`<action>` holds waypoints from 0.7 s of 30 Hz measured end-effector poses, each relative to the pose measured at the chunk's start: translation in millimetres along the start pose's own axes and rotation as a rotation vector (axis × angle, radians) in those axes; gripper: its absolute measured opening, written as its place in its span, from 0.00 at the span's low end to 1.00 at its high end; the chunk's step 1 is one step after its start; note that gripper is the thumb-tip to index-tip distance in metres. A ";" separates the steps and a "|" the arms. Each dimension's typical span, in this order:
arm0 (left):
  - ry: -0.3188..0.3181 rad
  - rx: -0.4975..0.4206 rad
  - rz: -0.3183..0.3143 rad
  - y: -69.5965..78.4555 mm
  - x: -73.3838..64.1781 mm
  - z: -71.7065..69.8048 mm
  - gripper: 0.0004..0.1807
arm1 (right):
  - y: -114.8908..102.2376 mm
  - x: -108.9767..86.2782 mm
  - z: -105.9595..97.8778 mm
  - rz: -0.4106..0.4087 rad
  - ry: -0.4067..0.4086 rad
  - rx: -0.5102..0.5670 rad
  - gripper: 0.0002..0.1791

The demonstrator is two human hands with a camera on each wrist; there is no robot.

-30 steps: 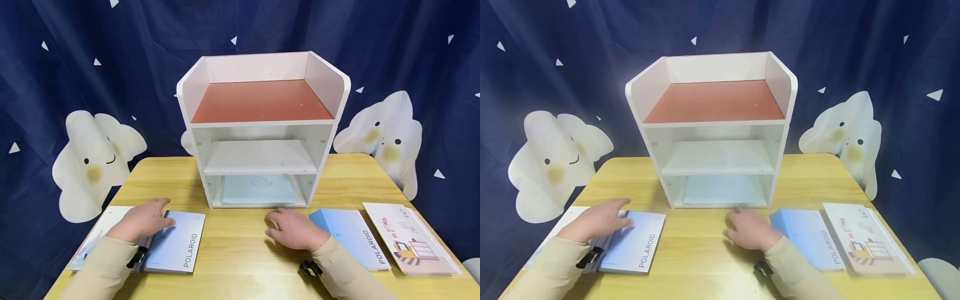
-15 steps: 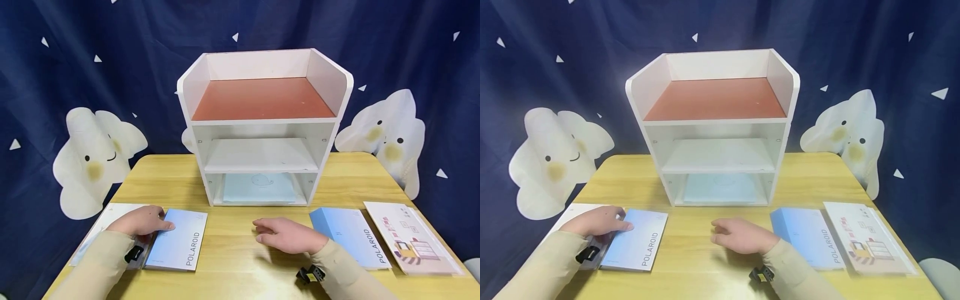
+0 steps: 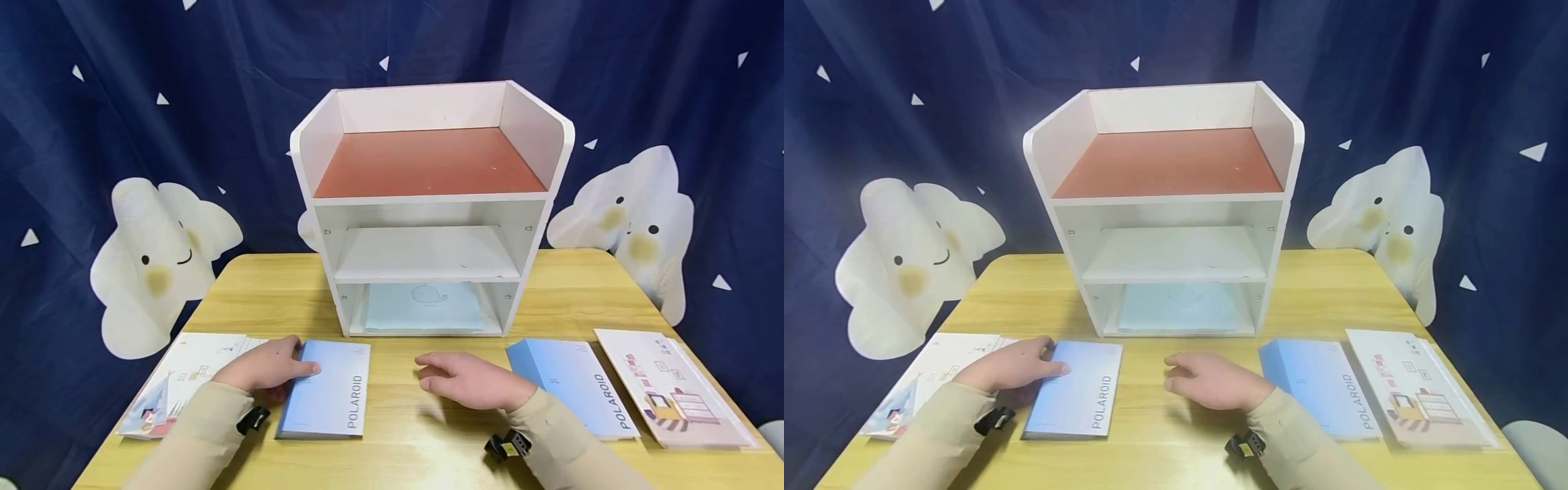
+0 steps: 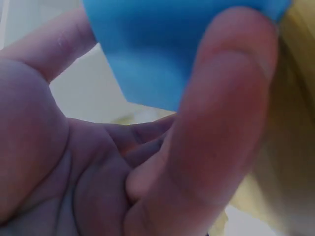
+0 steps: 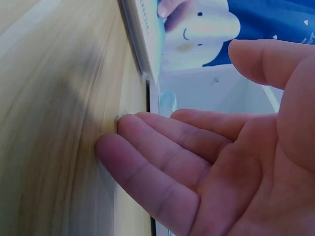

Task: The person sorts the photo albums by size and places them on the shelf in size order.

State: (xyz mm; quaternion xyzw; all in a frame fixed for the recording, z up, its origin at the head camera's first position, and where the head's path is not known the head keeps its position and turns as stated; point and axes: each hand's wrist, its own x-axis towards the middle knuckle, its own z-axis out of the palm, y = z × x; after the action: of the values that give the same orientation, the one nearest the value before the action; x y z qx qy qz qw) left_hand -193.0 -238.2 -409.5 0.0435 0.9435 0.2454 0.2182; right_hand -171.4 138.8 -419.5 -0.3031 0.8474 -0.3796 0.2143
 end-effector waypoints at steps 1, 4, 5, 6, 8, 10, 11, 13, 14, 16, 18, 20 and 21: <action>-0.009 -0.041 -0.005 4.8 1.8 4.3 0.47 | 0.2 0.1 0.3 -0.001 0.000 0.002 0.30; -0.025 -0.119 0.015 18.9 8.3 16.2 0.47 | 0.4 0.1 0.5 -0.003 0.005 -0.002 0.31; -0.027 -0.138 0.024 23.6 11.0 20.0 0.45 | 0.4 0.1 0.4 -0.003 0.007 -0.004 0.31; -0.028 -0.151 0.039 28.5 13.4 23.7 0.43 | 0.4 0.1 0.1 -0.002 0.011 -0.011 0.31; -0.031 -0.170 0.071 38.3 18.1 30.6 0.39 | 0.5 0.1 -0.9 0.000 0.020 -0.025 0.32; -0.032 -0.172 0.105 48.7 22.1 37.3 0.37 | 1.2 -0.2 -2.5 0.001 0.030 -0.038 0.31; -0.035 -0.167 0.118 53.6 23.9 40.6 0.38 | 1.8 -0.6 -3.6 0.003 0.035 -0.047 0.31; -0.044 -0.162 0.143 62.9 27.2 46.7 0.43 | 3.3 -1.9 -6.2 0.014 0.050 -0.058 0.30; -0.047 -0.159 0.153 66.7 28.7 49.6 0.46 | 4.1 -2.9 -7.7 0.022 0.060 -0.066 0.30; -0.051 -0.160 0.162 72.1 31.8 55.0 0.49 | 5.6 -4.9 -10.5 0.048 0.071 -0.054 0.29; -0.050 -0.166 0.165 74.7 34.5 59.0 0.50 | 6.9 -6.9 -12.8 0.073 0.075 -0.004 0.29; -0.045 -0.168 0.163 75.4 35.8 60.8 0.50 | 7.8 -8.1 -14.4 0.097 0.072 0.086 0.29; -0.044 -0.168 0.165 75.5 36.1 61.0 0.48 | 8.5 -8.2 -14.8 0.106 0.068 0.139 0.29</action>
State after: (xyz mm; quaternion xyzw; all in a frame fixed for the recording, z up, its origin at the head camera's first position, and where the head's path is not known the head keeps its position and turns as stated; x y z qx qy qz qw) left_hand -201.0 -138.2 -435.0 0.1082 0.9079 0.3397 0.2206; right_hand -177.2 156.4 -415.8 -0.2292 0.8406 -0.4358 0.2257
